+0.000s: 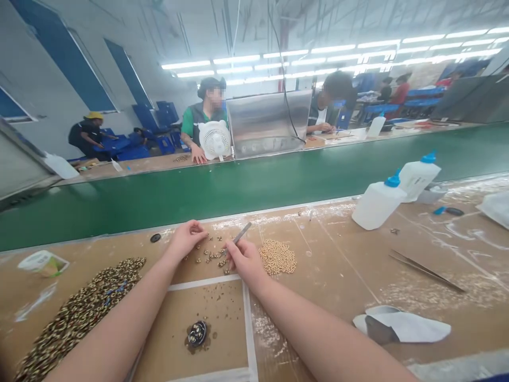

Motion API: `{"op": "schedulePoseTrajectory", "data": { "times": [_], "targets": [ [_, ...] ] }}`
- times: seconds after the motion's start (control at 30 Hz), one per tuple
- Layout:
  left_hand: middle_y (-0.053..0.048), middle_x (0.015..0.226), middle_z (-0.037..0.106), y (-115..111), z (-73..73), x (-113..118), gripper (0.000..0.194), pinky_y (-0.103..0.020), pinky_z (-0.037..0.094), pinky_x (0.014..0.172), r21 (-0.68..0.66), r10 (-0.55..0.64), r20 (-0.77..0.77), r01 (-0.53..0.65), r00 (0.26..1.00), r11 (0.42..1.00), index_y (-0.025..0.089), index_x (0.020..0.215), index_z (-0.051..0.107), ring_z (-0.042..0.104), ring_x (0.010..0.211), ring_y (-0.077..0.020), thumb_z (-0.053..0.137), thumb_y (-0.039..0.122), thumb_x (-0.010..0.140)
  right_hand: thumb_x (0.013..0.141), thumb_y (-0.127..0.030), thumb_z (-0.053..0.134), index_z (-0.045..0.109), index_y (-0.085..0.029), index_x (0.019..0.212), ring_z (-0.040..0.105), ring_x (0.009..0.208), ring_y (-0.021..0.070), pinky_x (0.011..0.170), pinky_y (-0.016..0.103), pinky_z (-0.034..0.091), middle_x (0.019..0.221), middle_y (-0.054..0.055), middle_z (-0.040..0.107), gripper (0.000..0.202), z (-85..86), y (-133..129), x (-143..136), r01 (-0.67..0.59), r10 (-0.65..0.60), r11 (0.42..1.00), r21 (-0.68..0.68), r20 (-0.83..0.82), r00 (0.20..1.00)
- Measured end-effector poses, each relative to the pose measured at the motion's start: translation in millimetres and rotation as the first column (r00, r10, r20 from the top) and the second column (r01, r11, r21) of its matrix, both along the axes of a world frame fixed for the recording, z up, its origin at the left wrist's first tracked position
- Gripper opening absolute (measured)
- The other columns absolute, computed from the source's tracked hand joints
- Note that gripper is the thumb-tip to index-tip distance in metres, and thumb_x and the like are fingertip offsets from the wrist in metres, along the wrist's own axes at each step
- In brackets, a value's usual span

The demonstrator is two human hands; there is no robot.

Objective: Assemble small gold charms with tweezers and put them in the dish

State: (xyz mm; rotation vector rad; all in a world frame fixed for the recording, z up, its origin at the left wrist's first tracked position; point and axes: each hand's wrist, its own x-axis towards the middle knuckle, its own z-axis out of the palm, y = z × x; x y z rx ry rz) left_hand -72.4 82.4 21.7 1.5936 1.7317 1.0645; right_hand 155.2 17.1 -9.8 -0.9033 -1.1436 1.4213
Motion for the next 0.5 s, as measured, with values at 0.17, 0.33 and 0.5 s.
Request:
{"op": "schedulePoseTrajectory", "data": {
  "times": [0.17, 0.33, 0.5],
  "targets": [
    [-0.007, 0.092, 0.082, 10.2, 15.3, -9.7, 0.020, -0.032, 0.052, 0.073, -0.009, -0.013, -0.231, 0.011, 0.973, 1.000, 0.021, 0.081, 0.075, 0.072, 0.080, -0.0233, 0.081, 0.039, 0.074, 0.080, -0.074, 0.078, 0.069, -0.016, 0.078, 0.054, 0.048, 0.0096, 0.049, 0.023, 0.042, 0.063, -0.001, 0.062, 0.058, -1.9, -1.7, -0.2, -0.023, 0.023, 0.999, 0.038, 0.010, 1.000],
    [-0.006, 0.107, 0.084, -25.4, 63.3, -60.7, 0.028, -0.032, 0.048, 0.069, -0.050, -0.012, -0.438, -0.011, 0.899, 0.999, 0.026, 0.094, 0.084, 0.069, 0.079, -0.0236, 0.077, 0.049, 0.080, 0.080, -0.075, 0.079, 0.071, -0.016, 0.087, 0.056, 0.049, 0.0113, 0.050, 0.025, 0.044, 0.065, -0.001, 0.064, 0.060, -6.1, -3.4, -1.0, -0.054, 0.053, 0.997, 0.048, 0.031, 0.998],
    [-0.004, 0.076, 0.080, -79.8, 81.6, -120.9, 0.017, -0.031, 0.045, 0.066, -0.225, -0.079, -0.568, -0.062, 0.819, 0.972, 0.028, 0.067, 0.080, 0.071, 0.075, -0.0269, 0.085, 0.043, 0.062, 0.087, -0.073, 0.076, 0.072, -0.015, 0.096, 0.054, 0.051, 0.0126, 0.051, 0.026, 0.043, 0.066, -0.001, 0.061, 0.059, -10.7, -7.1, -2.6, -0.080, 0.075, 0.993, 0.085, 0.062, 0.995]
  ]
}}
